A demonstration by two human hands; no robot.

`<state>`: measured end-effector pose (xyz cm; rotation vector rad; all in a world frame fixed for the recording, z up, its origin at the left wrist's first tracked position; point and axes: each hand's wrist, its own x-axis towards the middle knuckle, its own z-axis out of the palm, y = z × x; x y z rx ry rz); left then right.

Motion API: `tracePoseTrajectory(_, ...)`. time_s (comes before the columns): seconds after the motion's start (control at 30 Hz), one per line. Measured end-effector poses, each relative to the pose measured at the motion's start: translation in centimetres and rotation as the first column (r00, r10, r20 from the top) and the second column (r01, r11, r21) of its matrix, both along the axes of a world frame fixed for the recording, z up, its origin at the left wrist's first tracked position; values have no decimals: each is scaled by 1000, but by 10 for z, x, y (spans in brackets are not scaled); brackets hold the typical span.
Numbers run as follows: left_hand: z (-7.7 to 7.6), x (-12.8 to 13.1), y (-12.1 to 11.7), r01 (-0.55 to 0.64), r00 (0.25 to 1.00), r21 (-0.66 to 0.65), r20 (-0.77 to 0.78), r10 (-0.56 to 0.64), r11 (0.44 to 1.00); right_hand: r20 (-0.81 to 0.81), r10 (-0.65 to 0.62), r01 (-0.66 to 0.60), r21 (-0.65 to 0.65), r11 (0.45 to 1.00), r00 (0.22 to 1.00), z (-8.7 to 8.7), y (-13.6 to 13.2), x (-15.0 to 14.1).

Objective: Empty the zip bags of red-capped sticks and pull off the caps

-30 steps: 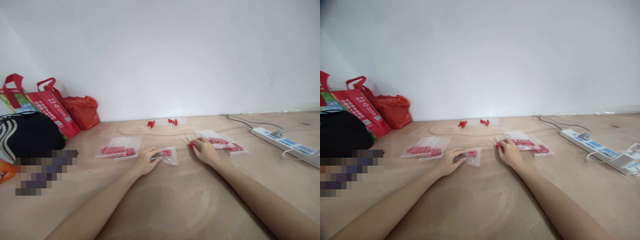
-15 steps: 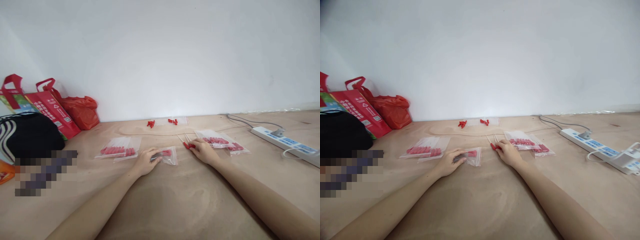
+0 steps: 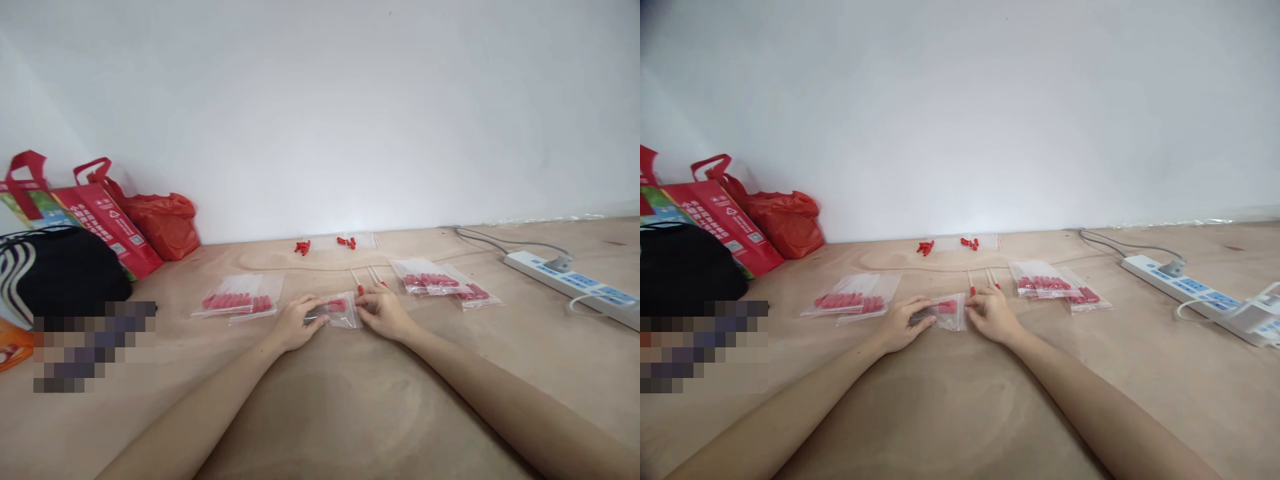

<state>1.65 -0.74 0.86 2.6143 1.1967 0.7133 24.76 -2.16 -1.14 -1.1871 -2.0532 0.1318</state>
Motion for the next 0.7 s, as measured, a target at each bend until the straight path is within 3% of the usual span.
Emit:
tracePoseTrajectory(0.13, 1, -1, 0, 69, 998, -6, -2, -69, 998, 78, -61, 66, -67, 996, 995, -1, 1, -16)
tracePoseTrajectory(0.33, 2, -1, -2, 115, 993, -24, -35, -116, 993, 226, -87, 104, -63, 993, 970, 3, -2, -19)
tracePoseTrajectory(0.53, 3, -1, -3, 66, 992, -80, -98, -74, 995, 125, -64, 76, -88, 993, 990, 6, -7, -19)
tracePoseTrajectory(0.7, 4, -4, -5, 96, 976, -150, -181, -123, 984, 9, 0, 1, -149, 989, 1000, 8, -12, -18)
